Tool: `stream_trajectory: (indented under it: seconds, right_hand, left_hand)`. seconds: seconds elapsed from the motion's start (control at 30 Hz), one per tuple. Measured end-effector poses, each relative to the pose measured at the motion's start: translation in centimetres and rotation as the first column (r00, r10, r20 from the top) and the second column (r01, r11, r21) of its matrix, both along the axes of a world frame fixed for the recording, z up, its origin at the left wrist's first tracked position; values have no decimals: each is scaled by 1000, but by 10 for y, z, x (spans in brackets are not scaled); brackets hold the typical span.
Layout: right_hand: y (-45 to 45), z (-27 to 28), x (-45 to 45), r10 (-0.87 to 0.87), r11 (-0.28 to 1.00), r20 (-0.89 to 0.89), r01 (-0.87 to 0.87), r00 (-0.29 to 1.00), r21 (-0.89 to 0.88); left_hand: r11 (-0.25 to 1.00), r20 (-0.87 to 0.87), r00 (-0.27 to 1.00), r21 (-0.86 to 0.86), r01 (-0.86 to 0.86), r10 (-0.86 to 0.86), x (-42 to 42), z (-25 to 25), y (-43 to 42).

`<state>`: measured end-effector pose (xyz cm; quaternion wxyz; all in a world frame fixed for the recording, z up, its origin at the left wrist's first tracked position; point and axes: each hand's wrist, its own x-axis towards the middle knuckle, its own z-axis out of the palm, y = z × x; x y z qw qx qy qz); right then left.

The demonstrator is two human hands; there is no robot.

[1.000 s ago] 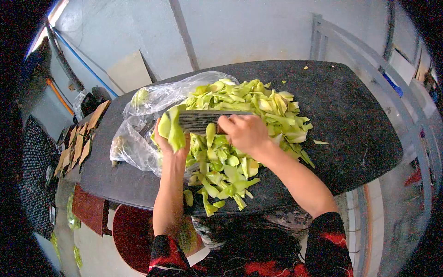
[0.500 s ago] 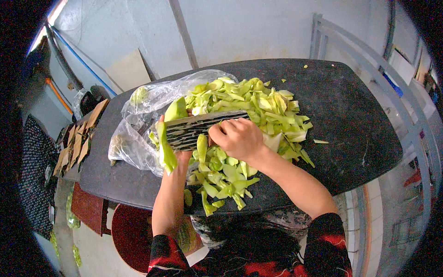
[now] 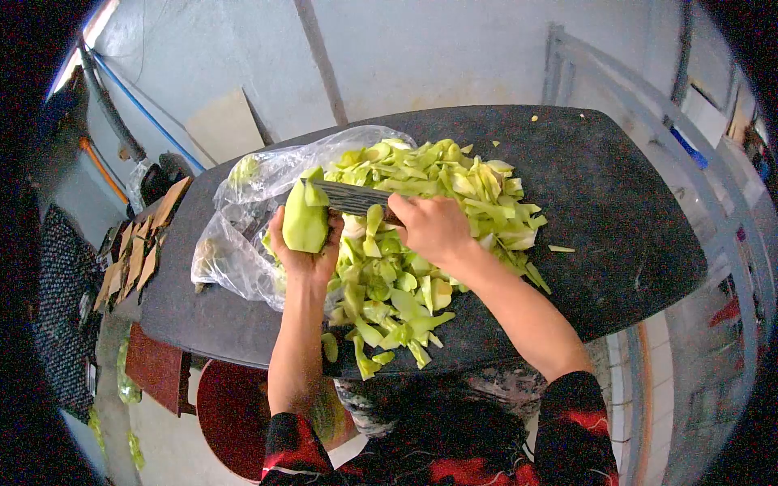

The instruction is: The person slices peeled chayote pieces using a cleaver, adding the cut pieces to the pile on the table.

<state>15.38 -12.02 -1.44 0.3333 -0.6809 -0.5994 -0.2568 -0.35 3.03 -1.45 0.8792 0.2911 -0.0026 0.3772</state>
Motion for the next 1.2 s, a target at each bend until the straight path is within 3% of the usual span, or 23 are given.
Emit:
stream_trajectory:
  seconds: [0.07, 0.2, 0.27, 0.3, 0.4, 0.67, 0.73, 0.8, 0.87, 0.9, 1.03, 1.13, 1.2]
  right_hand:
    - [-5, 4, -6, 31, 1000, 11, -31, 999, 0]
    - [-6, 6, -18, 122, 992, 45, -123, 991, 22]
    - [-1, 5, -11, 94, 994, 60, -97, 994, 46]
    - [4, 3, -3, 45, 999, 20, -45, 999, 9]
    - [12, 0, 9, -67, 995, -28, 64, 997, -73]
    - [9, 9, 3, -154, 968, -45, 141, 987, -208]
    - [14, 6, 14, -232, 938, -80, 202, 969, -282]
    - [11, 7, 22, -313, 901, -113, 257, 943, -350]
    - [-2, 12, 32, -322, 919, -81, 291, 943, -265]
    - [-6, 12, 33, -298, 936, -66, 278, 952, -217]
    - [-8, 12, 25, -337, 921, -42, 320, 941, -223]
    - [-7, 7, 20, -334, 926, 0, 329, 942, -184]
    - [-6, 2, 18, -257, 963, 72, 262, 964, -66]
  left_hand:
    - [988, -60, 991, -87, -128, 123, 0, 5, -8]
    - [991, -66, 993, -79, -104, 99, 0, 10, -13]
    - [974, -89, 982, -144, -177, 165, 2, 19, -21]
    - [992, 0, 997, -100, -80, 81, -2, 5, -8]
    - [992, 29, 999, -124, 26, -22, 2, 1, -4]
    - [990, 40, 999, -136, 21, -15, 5, -6, 5]
    - [934, 224, 934, -165, 317, -277, 1, -10, 14]
    - [929, 257, 909, -87, 359, -327, -3, -10, 15]
    - [955, 309, 927, -134, 263, -212, -3, -6, 15]
    - [975, 233, 972, -205, 89, -40, -3, 5, 6]
    - [932, 112, 978, -339, -127, 174, 7, -4, 12]
    - [944, 19, 975, -252, -210, 222, 8, -7, 15]
    - [944, 19, 978, -266, -197, 210, 11, -11, 19]
